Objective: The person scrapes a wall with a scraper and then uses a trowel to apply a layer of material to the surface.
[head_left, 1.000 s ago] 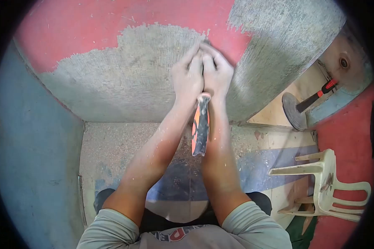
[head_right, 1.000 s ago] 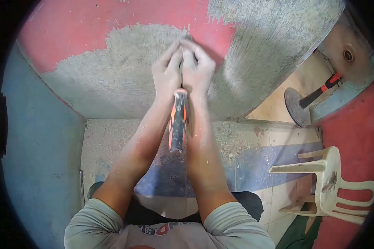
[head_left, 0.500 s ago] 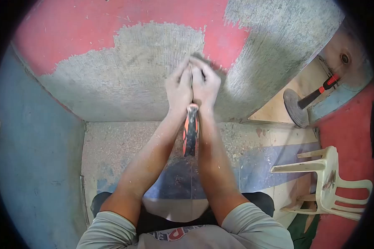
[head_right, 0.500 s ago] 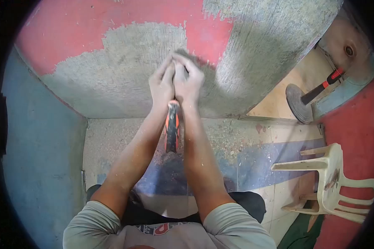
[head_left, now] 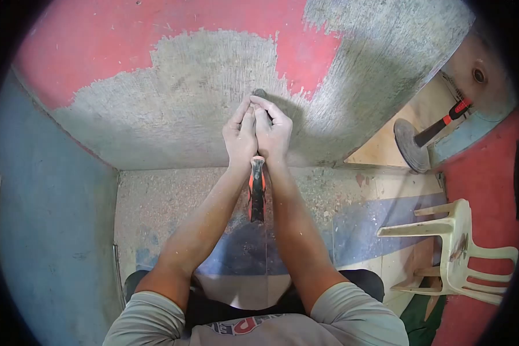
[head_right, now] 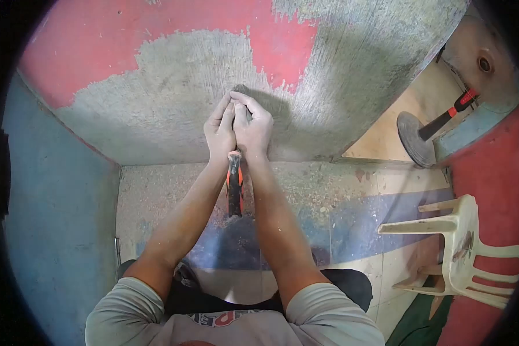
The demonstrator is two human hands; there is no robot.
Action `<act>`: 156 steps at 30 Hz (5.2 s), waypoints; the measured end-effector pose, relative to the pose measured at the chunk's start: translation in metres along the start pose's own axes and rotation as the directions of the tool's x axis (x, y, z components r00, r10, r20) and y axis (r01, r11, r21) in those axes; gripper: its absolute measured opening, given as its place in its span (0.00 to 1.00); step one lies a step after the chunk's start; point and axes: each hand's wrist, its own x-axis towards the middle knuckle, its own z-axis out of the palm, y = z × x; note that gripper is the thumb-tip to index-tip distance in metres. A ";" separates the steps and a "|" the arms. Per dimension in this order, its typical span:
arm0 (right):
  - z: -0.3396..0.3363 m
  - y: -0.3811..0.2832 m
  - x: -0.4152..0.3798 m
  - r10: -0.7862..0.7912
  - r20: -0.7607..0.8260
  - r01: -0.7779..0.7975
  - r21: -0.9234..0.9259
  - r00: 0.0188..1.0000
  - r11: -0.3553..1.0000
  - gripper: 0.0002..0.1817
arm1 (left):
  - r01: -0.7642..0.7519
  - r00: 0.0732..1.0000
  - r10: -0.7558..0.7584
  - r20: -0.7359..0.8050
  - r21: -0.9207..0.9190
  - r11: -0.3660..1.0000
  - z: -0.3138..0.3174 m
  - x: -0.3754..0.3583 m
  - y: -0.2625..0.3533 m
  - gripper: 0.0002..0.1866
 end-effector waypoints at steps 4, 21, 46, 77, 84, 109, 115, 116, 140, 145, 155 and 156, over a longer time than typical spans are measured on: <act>0.001 -0.022 0.022 -0.131 -0.012 0.130 -0.038 0.991 0.991 0.12 | -0.097 0.995 0.096 0.011 0.111 0.989 0.010 0.013 0.027 0.20; 0.015 -0.073 0.059 -0.230 -0.027 0.228 -0.063 0.973 0.972 0.13 | -0.080 0.996 0.084 0.019 -0.140 0.987 0.032 0.038 0.078 0.20; -0.027 -0.003 0.006 0.164 0.171 -0.198 0.202 0.971 0.959 0.15 | 0.116 0.991 -0.125 -0.041 -0.177 0.977 0.018 -0.005 0.005 0.16; -0.019 -0.057 0.060 0.111 0.075 -0.124 0.197 0.991 0.972 0.15 | -0.122 0.988 0.140 0.060 -0.235 0.964 0.050 0.033 0.048 0.17; -0.020 0.001 0.012 0.141 0.020 -0.142 0.133 0.990 0.981 0.15 | -0.065 0.998 0.066 0.008 -0.098 0.993 0.020 0.007 -0.010 0.12; -0.028 -0.022 0.036 0.016 0.022 -0.017 0.016 1.000 1.000 0.14 | -0.177 0.984 0.178 0.014 -0.032 0.984 0.039 0.015 0.010 0.07; -0.022 -0.009 0.017 0.113 -0.001 -0.111 0.156 0.994 0.981 0.14 | -0.172 0.985 0.171 0.019 0.021 0.985 0.027 0.010 -0.004 0.08; -0.022 -0.013 0.026 0.076 0.009 -0.077 0.132 0.997 0.988 0.14 | -0.188 0.982 0.188 0.021 0.025 0.982 0.031 0.019 0.005 0.08; -0.027 -0.022 0.034 0.039 -0.018 -0.038 0.038 0.999 0.999 0.14 | -0.211 0.977 0.211 0.010 0.115 0.971 0.034 0.017 0.013 0.07; -0.022 -0.042 0.049 0.001 -0.011 0.000 0.091 1.000 0.996 0.14 | -0.280 0.960 0.280 0.013 0.090 0.956 0.043 0.026 0.034 0.07; -0.021 -0.017 0.031 0.064 -0.037 -0.060 0.096 0.997 0.994 0.15 | -0.149 0.988 0.148 0.039 0.000 0.989 0.032 0.018 0.014 0.08; -0.019 -0.023 0.030 0.082 -0.041 -0.077 0.102 0.996 0.992 0.15 | -0.126 0.991 0.126 0.039 -0.015 0.992 0.032 0.018 0.016 0.08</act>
